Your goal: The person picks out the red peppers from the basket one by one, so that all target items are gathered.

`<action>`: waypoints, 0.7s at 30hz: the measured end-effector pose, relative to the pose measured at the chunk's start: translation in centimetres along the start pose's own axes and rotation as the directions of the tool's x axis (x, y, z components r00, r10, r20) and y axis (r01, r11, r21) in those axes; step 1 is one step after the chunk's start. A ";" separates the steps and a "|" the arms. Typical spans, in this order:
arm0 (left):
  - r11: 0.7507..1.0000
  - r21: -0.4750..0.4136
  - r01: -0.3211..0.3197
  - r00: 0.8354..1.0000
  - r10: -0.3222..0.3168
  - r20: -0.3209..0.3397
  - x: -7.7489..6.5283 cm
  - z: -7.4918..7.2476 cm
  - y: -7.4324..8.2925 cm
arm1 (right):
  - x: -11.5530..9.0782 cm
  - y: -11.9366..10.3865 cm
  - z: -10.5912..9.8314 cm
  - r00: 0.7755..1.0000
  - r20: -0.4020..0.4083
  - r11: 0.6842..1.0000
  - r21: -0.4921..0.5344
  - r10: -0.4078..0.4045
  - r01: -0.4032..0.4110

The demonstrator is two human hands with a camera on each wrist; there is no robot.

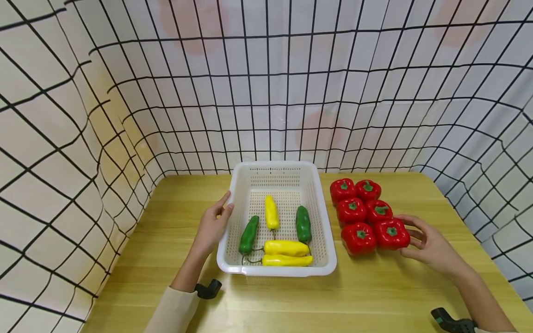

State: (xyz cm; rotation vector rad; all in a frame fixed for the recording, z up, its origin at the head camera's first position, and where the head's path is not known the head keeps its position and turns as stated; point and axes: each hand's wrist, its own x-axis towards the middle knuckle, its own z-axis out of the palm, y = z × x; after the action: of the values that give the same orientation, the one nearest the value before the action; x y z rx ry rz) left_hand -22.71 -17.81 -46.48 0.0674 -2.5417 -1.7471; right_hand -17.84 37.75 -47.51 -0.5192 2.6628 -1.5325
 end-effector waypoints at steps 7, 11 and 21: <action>1.000 -0.016 0.003 1.000 -0.003 0.000 0.0 0.3 0.0 | -0.1 0.7 0.2 1.000 -0.009 1.000 0.000 0.016 -0.016; 1.000 -0.017 0.003 1.000 -0.003 -0.008 0.1 0.4 0.0 | -0.2 0.9 0.4 1.000 -0.011 1.000 0.019 0.025 -0.025; 1.000 -0.012 0.005 1.000 -0.005 -0.010 0.2 0.5 0.0 | -0.4 1.1 0.4 1.000 0.006 0.997 0.066 0.030 -0.031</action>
State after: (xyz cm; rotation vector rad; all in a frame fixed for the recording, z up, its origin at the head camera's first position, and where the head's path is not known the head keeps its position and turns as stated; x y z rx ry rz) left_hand -22.99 -17.34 -46.62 0.0814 -2.5261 -1.7589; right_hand -17.65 38.03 -48.67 -0.4761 2.5937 -1.6028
